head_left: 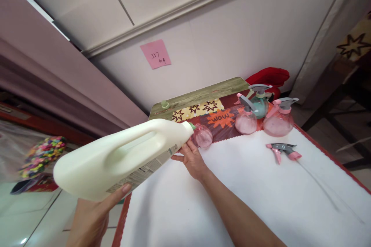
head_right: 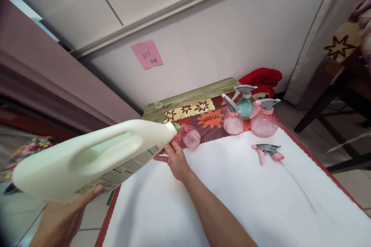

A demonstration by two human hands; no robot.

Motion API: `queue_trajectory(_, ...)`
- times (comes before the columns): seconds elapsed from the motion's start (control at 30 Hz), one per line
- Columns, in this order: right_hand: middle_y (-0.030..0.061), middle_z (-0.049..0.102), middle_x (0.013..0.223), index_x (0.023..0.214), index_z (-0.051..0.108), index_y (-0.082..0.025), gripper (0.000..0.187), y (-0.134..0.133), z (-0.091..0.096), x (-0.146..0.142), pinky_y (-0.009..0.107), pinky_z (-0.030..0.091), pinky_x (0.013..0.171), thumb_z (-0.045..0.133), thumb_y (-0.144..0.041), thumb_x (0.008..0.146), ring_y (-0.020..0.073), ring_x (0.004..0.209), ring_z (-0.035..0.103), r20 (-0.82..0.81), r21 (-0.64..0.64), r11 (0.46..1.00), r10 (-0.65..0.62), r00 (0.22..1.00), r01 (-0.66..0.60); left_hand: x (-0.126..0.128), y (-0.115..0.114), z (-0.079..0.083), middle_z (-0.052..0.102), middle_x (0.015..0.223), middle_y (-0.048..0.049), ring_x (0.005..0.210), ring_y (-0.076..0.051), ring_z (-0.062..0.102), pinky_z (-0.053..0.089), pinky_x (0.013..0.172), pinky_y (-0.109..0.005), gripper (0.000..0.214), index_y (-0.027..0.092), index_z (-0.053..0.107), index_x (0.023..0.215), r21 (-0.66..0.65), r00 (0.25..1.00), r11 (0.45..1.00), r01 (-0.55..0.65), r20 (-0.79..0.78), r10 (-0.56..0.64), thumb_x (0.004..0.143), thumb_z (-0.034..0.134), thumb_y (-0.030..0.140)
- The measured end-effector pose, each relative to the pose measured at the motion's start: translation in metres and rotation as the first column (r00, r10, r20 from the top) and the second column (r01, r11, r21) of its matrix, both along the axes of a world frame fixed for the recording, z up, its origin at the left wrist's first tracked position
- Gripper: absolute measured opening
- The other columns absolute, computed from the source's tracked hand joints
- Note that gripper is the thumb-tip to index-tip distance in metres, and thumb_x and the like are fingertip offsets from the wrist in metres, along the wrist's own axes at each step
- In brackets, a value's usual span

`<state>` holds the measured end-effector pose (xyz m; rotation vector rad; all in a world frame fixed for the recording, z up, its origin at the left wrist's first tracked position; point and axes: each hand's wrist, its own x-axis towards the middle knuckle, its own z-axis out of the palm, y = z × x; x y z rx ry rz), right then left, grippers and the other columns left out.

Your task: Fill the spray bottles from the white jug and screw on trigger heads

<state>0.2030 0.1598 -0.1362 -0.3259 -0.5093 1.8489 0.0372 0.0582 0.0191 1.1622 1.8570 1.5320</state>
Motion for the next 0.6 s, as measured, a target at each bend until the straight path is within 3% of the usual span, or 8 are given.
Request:
queue_trajectory(0.33,0.0017,0.07,0.106,0.115,0.068,-0.028,0.04,-0.0001,-0.0005,-0.0003,0.038,0.063,0.083,0.074,-0.053,0.085,0.0157,0.09,0.066,-0.007,0.009,1.0,-0.002,1.0,0.002,-0.0032,-0.0032,-0.0009,0.081,0.103,-0.0051,0.118,-0.033,0.068,0.059,0.097,-0.038,0.085,0.023,0.069,0.127,0.009,1.0,1.0,0.02,0.008,-0.02,0.045,0.095,0.024)
queue_trajectory(0.6,0.0005,0.069,0.101,0.115,0.069,-0.028,0.037,-0.0005,0.0022,0.0004,0.037,0.063,0.083,0.074,-0.051,0.087,0.0144,0.089,0.065,-0.029,0.002,1.0,0.005,1.0,-0.005,-0.0026,-0.0048,0.0012,0.081,0.105,-0.0059,0.12,-0.03,0.067,0.061,0.089,-0.028,0.083,0.023,0.067,0.131,0.01,0.998,0.998,0.057,0.015,-0.057,0.052,0.095,0.022)
